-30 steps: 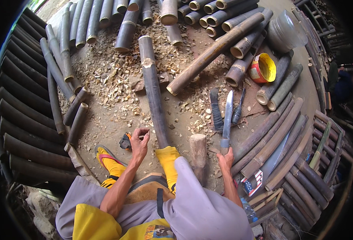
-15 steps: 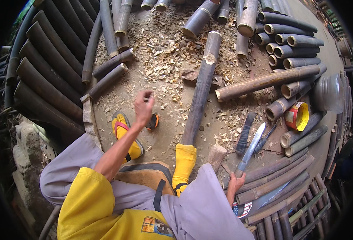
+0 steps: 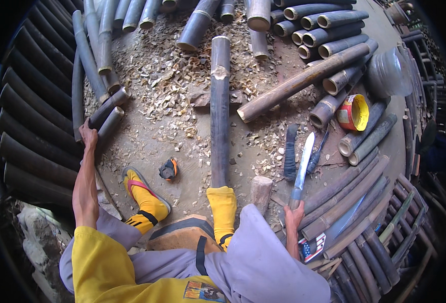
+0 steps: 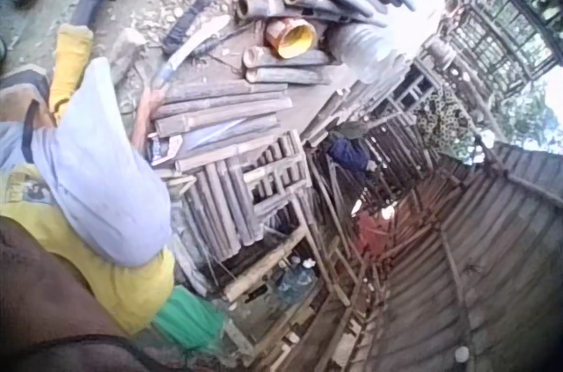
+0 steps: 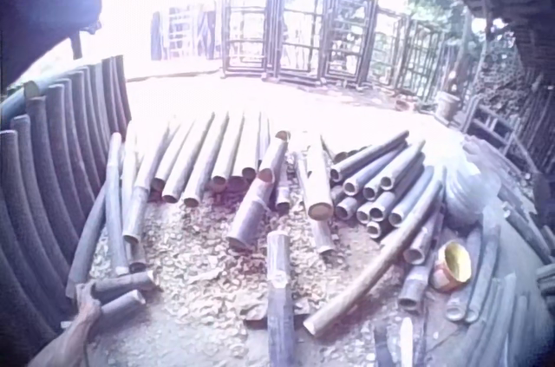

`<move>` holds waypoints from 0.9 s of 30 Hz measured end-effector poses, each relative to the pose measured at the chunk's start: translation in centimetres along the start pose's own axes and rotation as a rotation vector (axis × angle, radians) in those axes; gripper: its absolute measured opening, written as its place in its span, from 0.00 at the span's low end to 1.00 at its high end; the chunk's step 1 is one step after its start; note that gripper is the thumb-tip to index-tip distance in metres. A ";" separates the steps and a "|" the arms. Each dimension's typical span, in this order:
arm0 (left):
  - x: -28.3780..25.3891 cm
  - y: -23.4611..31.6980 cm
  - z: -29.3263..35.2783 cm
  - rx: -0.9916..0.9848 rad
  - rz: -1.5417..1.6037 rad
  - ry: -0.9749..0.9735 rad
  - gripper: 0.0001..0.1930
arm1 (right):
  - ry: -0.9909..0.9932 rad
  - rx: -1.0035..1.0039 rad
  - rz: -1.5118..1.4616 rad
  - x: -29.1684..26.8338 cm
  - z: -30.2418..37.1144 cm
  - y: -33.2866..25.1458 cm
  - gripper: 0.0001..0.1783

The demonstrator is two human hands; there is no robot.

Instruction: The person sits on the ground and uses a hand saw to cut a bamboo pole into smaller sections. They then use a knife to smooth the cut edges and a tape measure to measure the length of the bamboo pieces.

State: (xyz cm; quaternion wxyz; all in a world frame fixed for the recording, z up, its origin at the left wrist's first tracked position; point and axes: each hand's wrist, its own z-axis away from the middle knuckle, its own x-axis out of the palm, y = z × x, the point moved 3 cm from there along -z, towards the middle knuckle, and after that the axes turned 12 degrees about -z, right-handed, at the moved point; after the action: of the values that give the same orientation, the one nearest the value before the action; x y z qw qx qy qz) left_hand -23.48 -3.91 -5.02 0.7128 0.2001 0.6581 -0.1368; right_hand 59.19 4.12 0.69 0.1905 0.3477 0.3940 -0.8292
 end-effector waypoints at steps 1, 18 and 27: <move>-0.4 0.9 0.5 -0.006 -0.031 -0.023 0.34 | 0.015 -0.009 0.018 -0.2 -0.3 0.9 0.25; -11.4 6.7 5.0 0.288 0.288 0.142 0.23 | -0.013 0.048 -0.283 1.0 1.9 -1.4 0.26; -21.0 22.8 12.4 0.565 1.045 0.069 0.17 | 0.080 -0.315 -0.529 2.6 6.5 -2.9 0.26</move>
State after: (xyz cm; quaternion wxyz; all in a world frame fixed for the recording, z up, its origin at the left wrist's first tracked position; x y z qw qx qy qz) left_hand -4.10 8.98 18.93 0.5831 0.6838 0.4332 0.0691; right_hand 52.94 0.68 3.20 0.0039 0.2318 0.6015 -0.7645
